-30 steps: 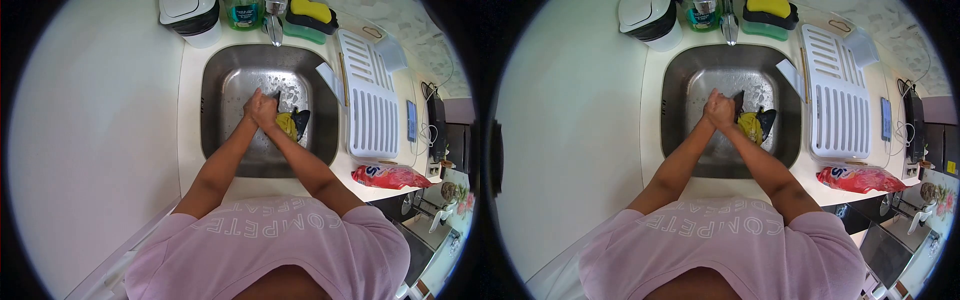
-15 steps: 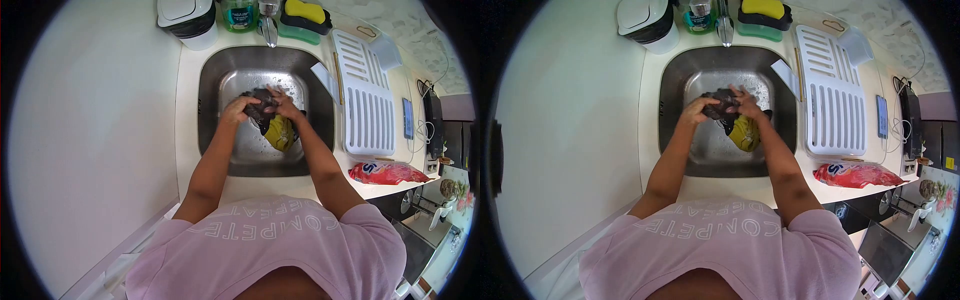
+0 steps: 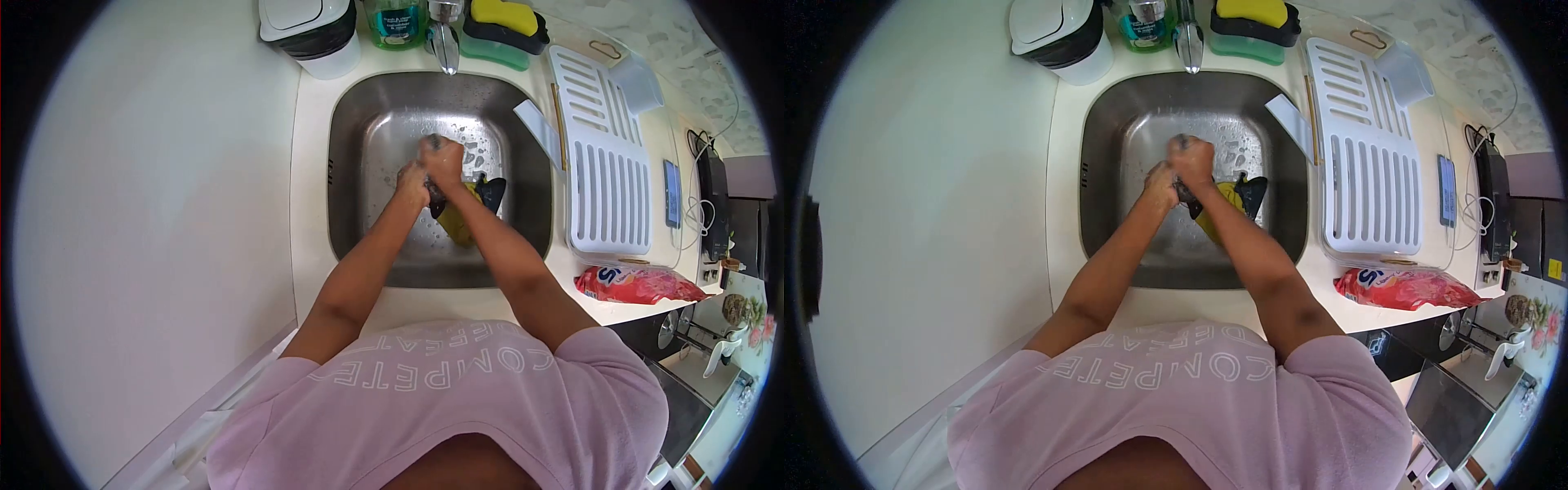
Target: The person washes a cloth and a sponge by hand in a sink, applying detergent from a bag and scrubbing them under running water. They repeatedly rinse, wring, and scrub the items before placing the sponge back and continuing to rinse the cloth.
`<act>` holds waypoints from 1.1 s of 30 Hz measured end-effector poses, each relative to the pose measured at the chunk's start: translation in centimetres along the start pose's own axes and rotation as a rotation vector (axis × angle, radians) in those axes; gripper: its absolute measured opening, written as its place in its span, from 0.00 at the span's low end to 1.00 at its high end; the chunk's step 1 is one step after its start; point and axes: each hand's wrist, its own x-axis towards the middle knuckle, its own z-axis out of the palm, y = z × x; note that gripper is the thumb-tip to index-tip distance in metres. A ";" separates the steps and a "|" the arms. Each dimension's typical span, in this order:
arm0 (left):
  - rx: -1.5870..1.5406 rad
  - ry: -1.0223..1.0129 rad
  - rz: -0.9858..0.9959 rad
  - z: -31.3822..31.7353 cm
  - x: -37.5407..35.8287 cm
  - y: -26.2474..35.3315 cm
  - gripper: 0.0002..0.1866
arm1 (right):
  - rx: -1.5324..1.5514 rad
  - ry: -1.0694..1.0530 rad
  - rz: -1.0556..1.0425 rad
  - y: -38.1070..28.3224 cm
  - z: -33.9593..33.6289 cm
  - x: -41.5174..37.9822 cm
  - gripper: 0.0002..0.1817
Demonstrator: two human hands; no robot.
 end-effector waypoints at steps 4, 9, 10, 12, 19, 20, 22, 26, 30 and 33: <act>-0.109 -0.126 -0.030 -0.3 1.6 -0.2 0.07 | -0.063 0.132 -0.174 -1.0 1.2 -1.4 0.14; 0.068 0.019 0.062 0.0 0.5 -1.1 0.09 | -0.203 0.090 -0.052 0.8 0.0 -0.6 0.15; 0.117 0.050 0.090 0.2 0.7 -1.3 0.09 | -0.199 0.094 -0.054 1.5 -0.3 0.0 0.15; -0.040 0.004 0.010 0.5 2.2 -1.4 0.09 | -0.279 0.190 -0.083 1.6 -0.4 0.5 0.15; -0.031 -0.327 -0.110 -0.9 2.9 -0.1 0.13 | -0.099 0.173 -0.170 -0.4 0.3 -1.9 0.14; -0.028 -0.392 -0.161 -1.0 2.5 -0.2 0.13 | -0.055 0.186 0.077 1.5 -0.2 -0.3 0.15; 0.176 -0.349 -0.070 0.1 0.3 -0.5 0.15 | 0.038 0.138 0.238 3.3 -1.2 1.5 0.18; -0.034 -0.464 -0.281 0.2 -1.3 3.9 0.13 | 0.120 0.246 -0.022 8.8 -1.7 3.9 0.25; 0.344 -0.547 0.203 -3.8 1.2 7.6 0.15 | 0.017 -0.197 -0.116 3.9 -6.8 0.1 0.29; 0.197 -0.578 0.222 -5.0 3.6 8.9 0.16 | -0.152 -0.538 -0.099 1.4 -8.6 0.0 0.28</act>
